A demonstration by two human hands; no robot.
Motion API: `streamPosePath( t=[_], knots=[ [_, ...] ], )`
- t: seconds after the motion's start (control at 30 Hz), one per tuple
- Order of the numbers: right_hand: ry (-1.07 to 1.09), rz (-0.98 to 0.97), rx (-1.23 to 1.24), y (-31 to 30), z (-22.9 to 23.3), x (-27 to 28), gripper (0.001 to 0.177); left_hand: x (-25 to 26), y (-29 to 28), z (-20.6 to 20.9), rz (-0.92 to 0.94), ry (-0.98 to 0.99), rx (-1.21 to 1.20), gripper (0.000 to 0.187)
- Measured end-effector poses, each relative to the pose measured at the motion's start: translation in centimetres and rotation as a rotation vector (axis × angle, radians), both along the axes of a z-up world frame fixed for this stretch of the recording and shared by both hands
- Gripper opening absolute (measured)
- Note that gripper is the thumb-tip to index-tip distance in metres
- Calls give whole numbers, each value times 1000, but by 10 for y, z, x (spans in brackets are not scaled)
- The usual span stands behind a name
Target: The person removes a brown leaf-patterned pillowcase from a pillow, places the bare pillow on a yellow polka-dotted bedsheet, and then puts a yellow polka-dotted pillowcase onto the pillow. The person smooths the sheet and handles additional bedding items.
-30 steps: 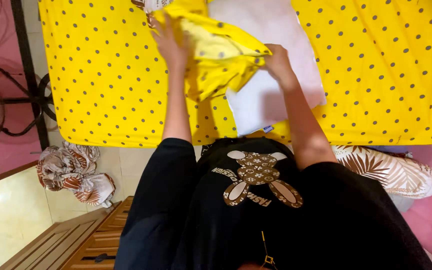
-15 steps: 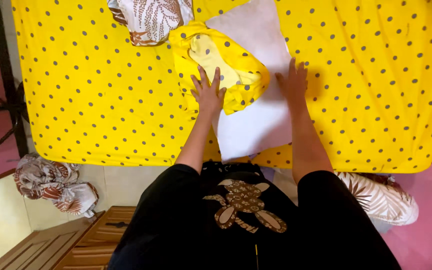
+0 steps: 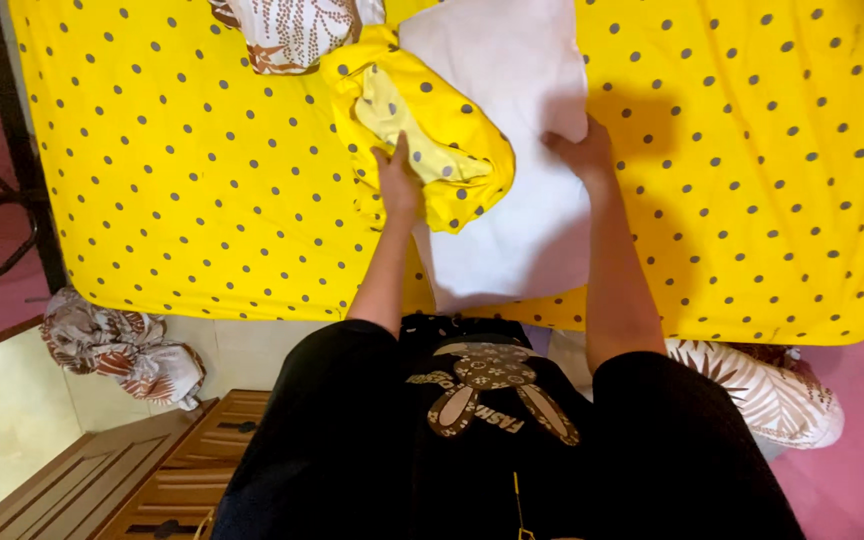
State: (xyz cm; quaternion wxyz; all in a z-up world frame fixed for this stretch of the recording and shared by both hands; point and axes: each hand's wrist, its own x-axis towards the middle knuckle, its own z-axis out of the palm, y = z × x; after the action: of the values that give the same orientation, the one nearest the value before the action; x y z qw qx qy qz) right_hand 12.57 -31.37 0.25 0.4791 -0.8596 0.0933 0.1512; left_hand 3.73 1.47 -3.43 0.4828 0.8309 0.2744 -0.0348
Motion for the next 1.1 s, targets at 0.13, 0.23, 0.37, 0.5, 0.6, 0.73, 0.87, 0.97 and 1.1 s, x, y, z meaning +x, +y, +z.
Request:
streamPosePath(
  t=[0.13, 0.23, 0.37, 0.5, 0.6, 0.73, 0.87, 0.97, 1.1],
  knots=[
    [-71, -8, 167, 1, 43, -9, 46, -10, 29, -3, -207, 119, 395, 56],
    [-162, -31, 181, -15, 83, -12, 50, -12, 52, -8, -321, 223, 622, 37],
    [-254, -10, 182, -48, 149, -20, 49, -30, 78, -2, -223, 86, 680, 52],
    [-334, 40, 103, -73, 216, -34, 42, -36, 72, 26, -89, 379, 875, 88],
    [-424, 38, 29, -78, 249, -46, 38, -23, 66, 15, 144, 390, 838, 83],
    [-470, 89, 174, -96, 287, -59, 35, 9, 55, -13, 134, -310, 136, 55],
    [-420, -20, 337, -104, 327, -70, 48, 59, 19, 12, -17, -436, -781, 64],
    [-249, -28, 461, -115, 334, -75, 55, 63, -3, 39, 22, -272, -1223, 73],
    [-74, 229, 290, -126, 279, -41, 64, 42, -20, 48, 66, -125, -1263, 81]
  ],
)
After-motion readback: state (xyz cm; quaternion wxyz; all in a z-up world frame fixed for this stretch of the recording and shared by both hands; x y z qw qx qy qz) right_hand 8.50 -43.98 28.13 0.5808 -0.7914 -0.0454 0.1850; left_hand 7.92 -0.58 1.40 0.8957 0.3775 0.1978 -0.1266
